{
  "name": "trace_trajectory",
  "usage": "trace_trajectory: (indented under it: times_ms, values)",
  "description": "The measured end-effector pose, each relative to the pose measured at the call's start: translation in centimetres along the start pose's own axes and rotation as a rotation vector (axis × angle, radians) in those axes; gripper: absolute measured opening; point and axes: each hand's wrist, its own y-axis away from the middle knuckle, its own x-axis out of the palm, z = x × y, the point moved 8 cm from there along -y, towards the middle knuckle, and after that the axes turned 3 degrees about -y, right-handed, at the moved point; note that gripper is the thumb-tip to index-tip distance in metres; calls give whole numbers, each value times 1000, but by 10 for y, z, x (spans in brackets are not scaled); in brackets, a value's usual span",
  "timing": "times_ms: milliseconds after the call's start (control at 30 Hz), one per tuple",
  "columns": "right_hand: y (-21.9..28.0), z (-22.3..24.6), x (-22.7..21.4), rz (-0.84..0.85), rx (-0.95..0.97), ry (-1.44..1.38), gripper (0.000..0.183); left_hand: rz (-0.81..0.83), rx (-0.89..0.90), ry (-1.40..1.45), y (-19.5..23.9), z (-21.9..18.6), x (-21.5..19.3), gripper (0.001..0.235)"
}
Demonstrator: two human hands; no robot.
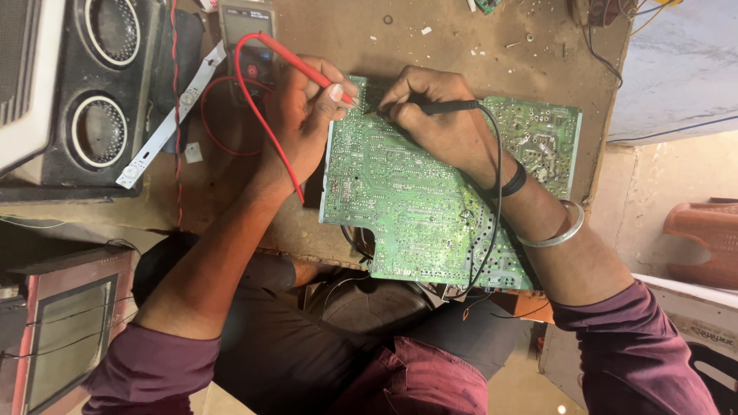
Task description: The person uses a multimeter to test various points on a green circuit board. They hold the red and black probes and touch them to different solder points and traces across the board's surface.
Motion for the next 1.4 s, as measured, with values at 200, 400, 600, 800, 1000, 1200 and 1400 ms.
trace_trajectory:
  times_ms: [200,400,600,800,1000,1200,1400]
  values:
    - [-2,1,0,-7,10,21,15,21,-35,-13,0,3,3,12]
    - [0,-2,0,-8,18,-5,15,37,-57,-8,-1,4,5,13]
    - [-2,-3,0,-23,14,-22,16,40,-71,-58,0,0,4,13]
    - [-3,-4,0,-27,44,16,18,47,-71,-32,-1,1,6,13]
    - [-3,-4,-5,-59,22,45,19,45,-56,-34,0,1,6,14]
    - [-2,-8,-2,-61,26,37,18,44,-46,-55,0,-1,5,15]
    - [-2,-8,-1,-56,5,52,17,50,-29,-75,0,-6,5,13]
